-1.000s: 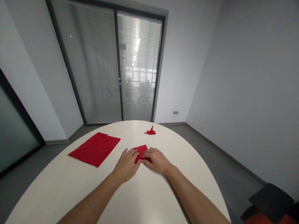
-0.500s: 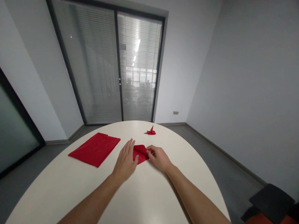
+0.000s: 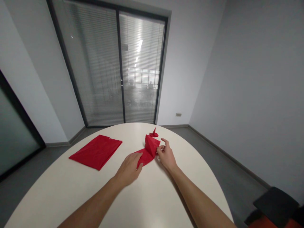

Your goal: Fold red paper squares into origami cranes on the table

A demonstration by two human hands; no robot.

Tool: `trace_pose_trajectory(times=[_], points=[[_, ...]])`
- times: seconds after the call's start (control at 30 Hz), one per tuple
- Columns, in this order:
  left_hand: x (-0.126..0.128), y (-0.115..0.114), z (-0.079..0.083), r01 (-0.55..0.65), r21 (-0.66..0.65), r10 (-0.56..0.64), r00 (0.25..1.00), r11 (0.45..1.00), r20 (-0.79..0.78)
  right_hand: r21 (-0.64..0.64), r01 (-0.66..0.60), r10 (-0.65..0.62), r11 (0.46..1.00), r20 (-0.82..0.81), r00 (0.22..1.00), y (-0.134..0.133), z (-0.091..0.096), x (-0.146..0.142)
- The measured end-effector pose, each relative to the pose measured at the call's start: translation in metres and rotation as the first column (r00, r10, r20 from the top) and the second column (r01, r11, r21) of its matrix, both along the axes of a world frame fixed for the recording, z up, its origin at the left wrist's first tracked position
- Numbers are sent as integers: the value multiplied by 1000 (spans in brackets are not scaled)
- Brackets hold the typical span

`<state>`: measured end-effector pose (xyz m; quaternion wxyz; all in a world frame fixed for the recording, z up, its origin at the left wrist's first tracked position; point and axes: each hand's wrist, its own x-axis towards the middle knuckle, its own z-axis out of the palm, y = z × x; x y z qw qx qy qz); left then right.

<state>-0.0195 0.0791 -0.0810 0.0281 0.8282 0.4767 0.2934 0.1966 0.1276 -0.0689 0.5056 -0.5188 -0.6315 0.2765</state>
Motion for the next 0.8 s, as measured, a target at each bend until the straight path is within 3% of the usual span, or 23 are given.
trace_pose_trajectory(times=[0.1,0.27,0.57,0.8], points=[[1,-2,4,-11,7,11,999,1000,-31,-33,45,-44,998,25,999,0,0,3],[2,-5,8,0,48,2,999,999,-46,-56,-9,9,998,8,1000,-1,2,3],[5,-9,15,-14,71,15,1000,997,-11,-63,-242,219,968,-260,941,-7,5,-10],[8,-8,19,-24,160,27,999,987,-19,-92,-350,317,932,-258,913,-14,10,-22]])
